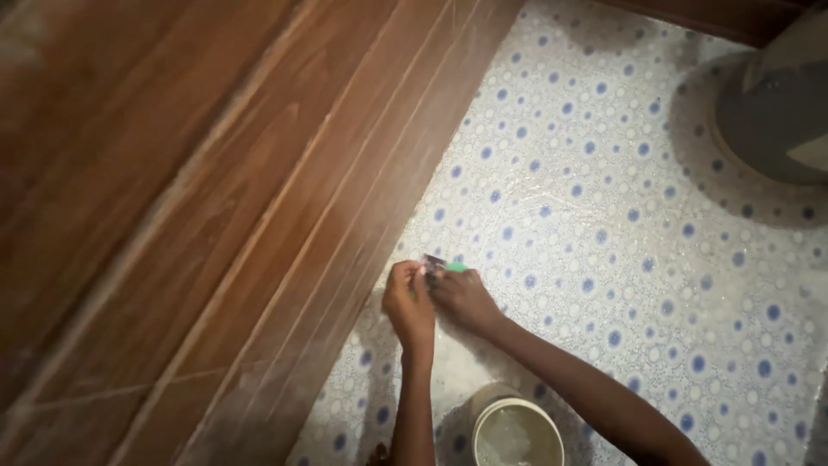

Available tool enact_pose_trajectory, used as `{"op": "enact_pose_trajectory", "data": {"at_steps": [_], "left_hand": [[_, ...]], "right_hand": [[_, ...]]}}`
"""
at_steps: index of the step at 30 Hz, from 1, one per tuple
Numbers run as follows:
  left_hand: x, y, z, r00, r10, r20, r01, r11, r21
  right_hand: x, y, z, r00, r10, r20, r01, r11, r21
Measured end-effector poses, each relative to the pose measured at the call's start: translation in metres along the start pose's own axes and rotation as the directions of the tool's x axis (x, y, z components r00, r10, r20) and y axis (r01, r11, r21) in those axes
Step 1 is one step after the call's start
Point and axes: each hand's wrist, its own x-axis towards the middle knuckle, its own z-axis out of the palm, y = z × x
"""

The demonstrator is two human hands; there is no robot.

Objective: The person cleans the tiled floor by scrubbing it with a sponge, tearing open a sachet, and scrubbing the surface with water.

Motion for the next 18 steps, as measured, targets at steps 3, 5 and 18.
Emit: {"op": "enact_pose_trajectory", "data": {"at_steps": [3,5,18], "left_hand": [[-0.009,-0.001,0.004,0.987,-0.109,0.116,0.128,0.977,-0.172],[-0.015,0.003,0.004,0.981,-0.081,0.176,0.111,0.98,-0.167],[-0.029,0.023,0.023,0.914,-0.07,0.399,0.201,0.934,-0.296]], "right_hand": [[-0.006,-0.017,-0.033,0.752,0.482,0.45,-0.473,0.87,-0.142],[-0.013,-0.017,-0.049,0.586,0.639,0.498,-0.724,0.69,-0.033],[-0.051,0.008,-0.087,0.531,0.71,0.461,-0.677,0.029,0.736]]}}
